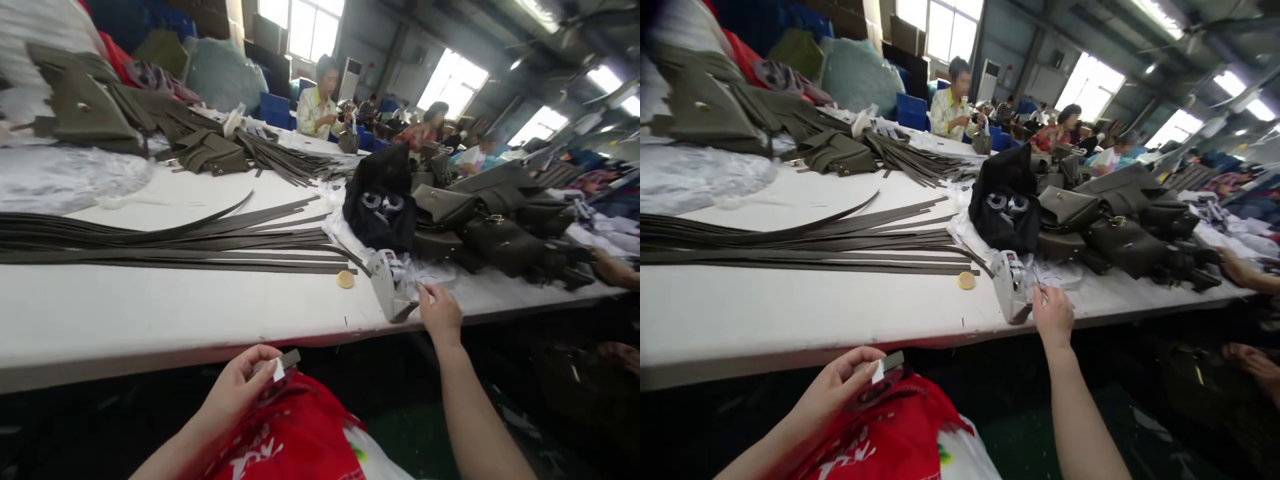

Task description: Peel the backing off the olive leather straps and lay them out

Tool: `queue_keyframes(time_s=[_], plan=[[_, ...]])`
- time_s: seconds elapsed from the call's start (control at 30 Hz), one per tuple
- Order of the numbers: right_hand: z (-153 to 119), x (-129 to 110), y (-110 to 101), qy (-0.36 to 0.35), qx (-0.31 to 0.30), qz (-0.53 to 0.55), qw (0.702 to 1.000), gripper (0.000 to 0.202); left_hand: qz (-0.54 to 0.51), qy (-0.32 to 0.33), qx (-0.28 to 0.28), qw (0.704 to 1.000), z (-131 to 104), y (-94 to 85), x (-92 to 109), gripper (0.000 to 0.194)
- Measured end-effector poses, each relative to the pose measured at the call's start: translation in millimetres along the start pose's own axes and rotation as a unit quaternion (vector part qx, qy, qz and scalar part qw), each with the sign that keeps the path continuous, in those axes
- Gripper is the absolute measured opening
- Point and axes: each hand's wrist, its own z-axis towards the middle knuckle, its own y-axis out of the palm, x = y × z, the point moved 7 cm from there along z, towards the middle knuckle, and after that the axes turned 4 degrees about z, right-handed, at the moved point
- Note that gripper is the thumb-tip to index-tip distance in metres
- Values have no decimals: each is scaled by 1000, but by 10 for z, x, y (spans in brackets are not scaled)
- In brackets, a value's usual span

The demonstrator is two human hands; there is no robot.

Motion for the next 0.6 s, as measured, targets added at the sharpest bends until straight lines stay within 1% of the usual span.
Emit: queue_keyframes(time_s=[0.03, 0.07, 0.1, 0.17, 0.23, 0.27, 0.33, 0.4, 0.43, 0.47, 0.53, 0.6], plan=[[103, 198, 9, 42, -22, 17, 999, 31, 6, 1, -5, 1000, 10, 35, 3, 56], [171, 334, 63, 67, -54, 40, 995, 34, 11, 1, -9, 1000, 18, 72, 5, 56], [210, 410, 134, 76, -82, 63, 992, 37, 14, 2, -9, 1000, 26, 106, 8, 56], [229, 454, 267, 78, -114, 108, 985, 44, 17, 3, -5, 1000, 46, 160, 10, 55], [197, 436, 320, 78, -118, 148, 979, 48, 14, 0, -13, 1000, 75, 210, 7, 54], [166, 424, 301, 78, -110, 163, 977, 48, 11, -2, -20, 1000, 93, 234, 5, 53], [68, 423, 201, 76, -89, 185, 976, 46, 6, -6, -37, 999, 136, 280, 0, 52], [-81, 474, 99, 85, -80, 196, 974, 41, -3, -9, -54, 999, 191, 329, -8, 51], [-169, 527, 78, 101, -85, 202, 971, 40, -10, -11, -64, 998, 225, 361, -14, 51], [-259, 594, 84, 124, -94, 208, 966, 40, -17, -13, -75, 997, 263, 399, -21, 51], [-413, 741, 162, 176, -112, 225, 952, 42, -31, -8, -93, 995, 352, 480, -22, 49], [-489, 859, 272, 202, -119, 242, 942, 43, -41, 6, -113, 993, 448, 572, -14, 47]])
